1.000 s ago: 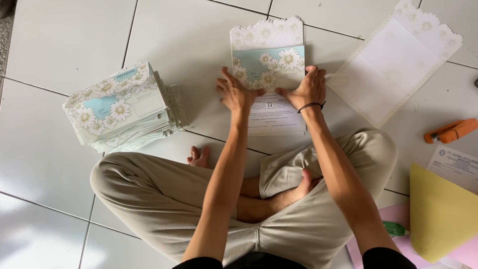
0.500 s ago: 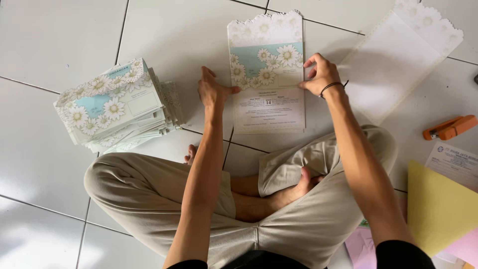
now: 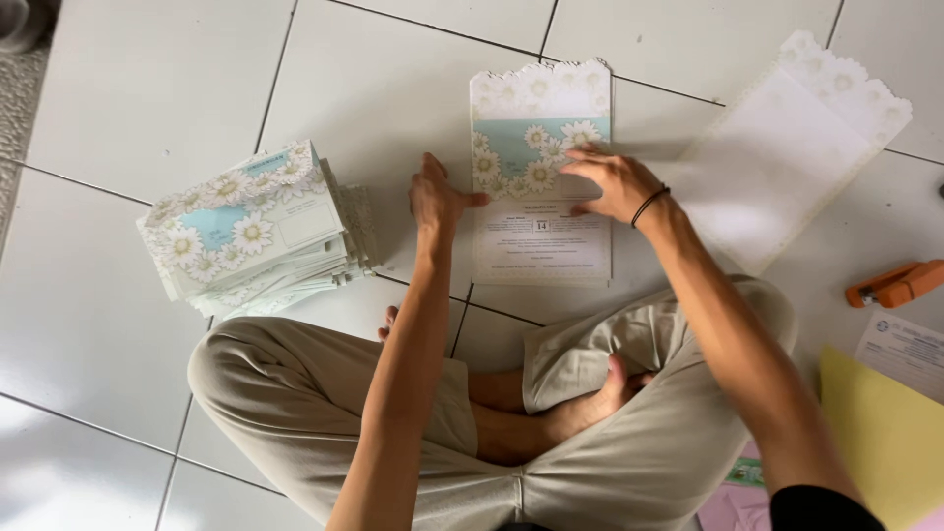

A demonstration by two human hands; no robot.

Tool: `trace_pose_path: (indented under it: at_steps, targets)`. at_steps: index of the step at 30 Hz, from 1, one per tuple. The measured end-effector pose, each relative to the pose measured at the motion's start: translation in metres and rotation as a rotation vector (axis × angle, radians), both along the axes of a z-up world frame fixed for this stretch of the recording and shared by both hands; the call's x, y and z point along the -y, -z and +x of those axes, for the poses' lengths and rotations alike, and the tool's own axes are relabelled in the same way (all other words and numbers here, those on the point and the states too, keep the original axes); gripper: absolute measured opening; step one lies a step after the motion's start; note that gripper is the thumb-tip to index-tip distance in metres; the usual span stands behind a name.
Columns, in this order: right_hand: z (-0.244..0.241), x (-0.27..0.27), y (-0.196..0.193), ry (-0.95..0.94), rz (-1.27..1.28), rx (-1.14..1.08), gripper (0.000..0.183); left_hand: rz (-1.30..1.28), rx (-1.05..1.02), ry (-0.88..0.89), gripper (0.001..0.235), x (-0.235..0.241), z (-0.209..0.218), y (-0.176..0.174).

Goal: The person sits on a tiled floor and repeatedly folds floral-patterned papers in half. They handle the papers one at a time, folding them and placing them into a growing stack on the floor.

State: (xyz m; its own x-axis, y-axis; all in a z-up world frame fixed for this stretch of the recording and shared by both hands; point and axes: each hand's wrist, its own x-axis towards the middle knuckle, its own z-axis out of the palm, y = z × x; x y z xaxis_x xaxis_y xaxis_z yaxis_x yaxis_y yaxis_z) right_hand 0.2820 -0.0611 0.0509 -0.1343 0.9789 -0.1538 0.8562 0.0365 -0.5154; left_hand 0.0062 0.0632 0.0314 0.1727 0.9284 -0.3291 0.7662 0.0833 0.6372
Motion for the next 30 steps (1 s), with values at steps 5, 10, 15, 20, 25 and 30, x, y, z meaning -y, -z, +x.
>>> trace_pose_path:
  at_steps: [5,10,15,20,25,30]
  targets:
    - [0.001,-0.015,0.016,-0.21,0.039,0.233,0.042,-0.008,0.159,0.036,0.078,0.005,-0.01,-0.001]
    - [-0.018,-0.004,0.035,-0.219,0.189,0.429,0.033,-0.14,0.322,0.046,0.055,0.01,-0.02,-0.01]
    - [-0.024,0.024,0.05,-0.156,0.652,0.39,0.025,-0.518,0.669,-0.037,0.079,0.007,-0.011,-0.022]
    - [-0.04,0.06,0.036,-0.166,0.373,0.365,0.032,-0.16,0.604,0.149,0.063,-0.031,0.026,-0.006]
    - [-0.053,0.069,0.05,-0.176,0.187,0.395,0.088,0.145,0.275,0.436,0.059,-0.066,0.068,-0.034]
    - [-0.06,0.072,0.061,-0.157,-0.082,0.463,0.082,0.281,0.012,0.994,0.062,-0.074,0.103,-0.036]
